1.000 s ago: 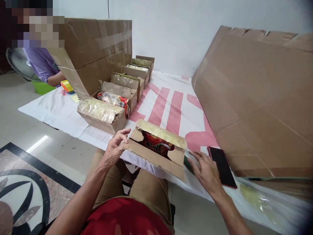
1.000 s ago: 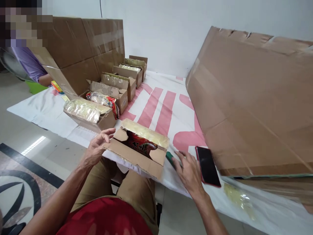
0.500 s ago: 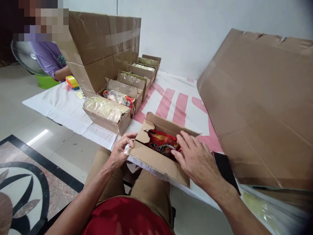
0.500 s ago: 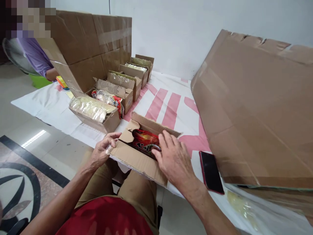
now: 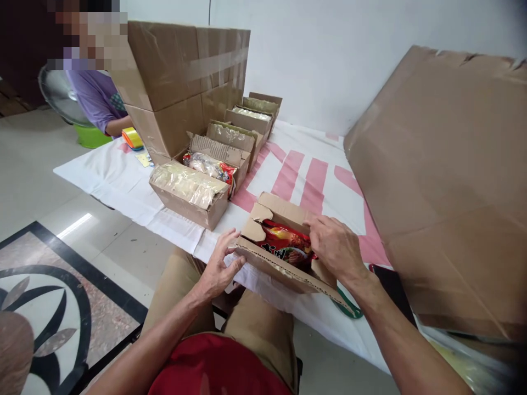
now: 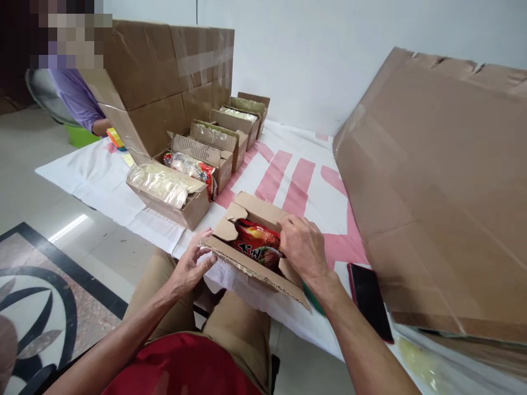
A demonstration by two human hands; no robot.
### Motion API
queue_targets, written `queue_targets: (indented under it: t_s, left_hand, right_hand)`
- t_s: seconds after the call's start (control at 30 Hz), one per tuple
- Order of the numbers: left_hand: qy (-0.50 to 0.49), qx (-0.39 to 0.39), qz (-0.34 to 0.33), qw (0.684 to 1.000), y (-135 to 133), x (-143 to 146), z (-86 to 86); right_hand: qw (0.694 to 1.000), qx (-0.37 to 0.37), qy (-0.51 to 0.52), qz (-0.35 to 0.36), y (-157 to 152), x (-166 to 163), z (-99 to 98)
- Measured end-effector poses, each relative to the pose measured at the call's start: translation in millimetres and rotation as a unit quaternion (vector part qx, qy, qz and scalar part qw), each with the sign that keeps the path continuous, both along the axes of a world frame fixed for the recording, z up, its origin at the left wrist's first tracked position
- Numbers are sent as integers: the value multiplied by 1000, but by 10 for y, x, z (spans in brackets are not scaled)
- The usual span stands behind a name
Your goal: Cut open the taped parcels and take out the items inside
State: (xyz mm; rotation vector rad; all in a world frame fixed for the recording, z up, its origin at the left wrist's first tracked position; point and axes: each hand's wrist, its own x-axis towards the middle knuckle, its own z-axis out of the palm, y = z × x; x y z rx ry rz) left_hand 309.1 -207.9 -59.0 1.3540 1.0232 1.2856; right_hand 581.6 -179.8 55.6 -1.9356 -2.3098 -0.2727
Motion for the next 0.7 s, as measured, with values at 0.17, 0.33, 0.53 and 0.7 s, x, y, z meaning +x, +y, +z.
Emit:
queue_targets:
  t_s: [0.17,0.33,0.53,0.7]
  left_hand:
    - [-25,-3,58,998,137,232,-3]
    - [2,-4,73,997,125,246,-138]
    - [91,-11,42,995,89,272,-314]
    - [101,-16,40,994,50,369,-422]
  right_hand:
    - [1000,-24,2,-9,-19,-127,102]
    - [1000,-17,-14,20,-151,-129,38]
    - [993,-60,-102,32,-124,-151,-36]
    - [990,-45,-121,59,-115,-203,-145]
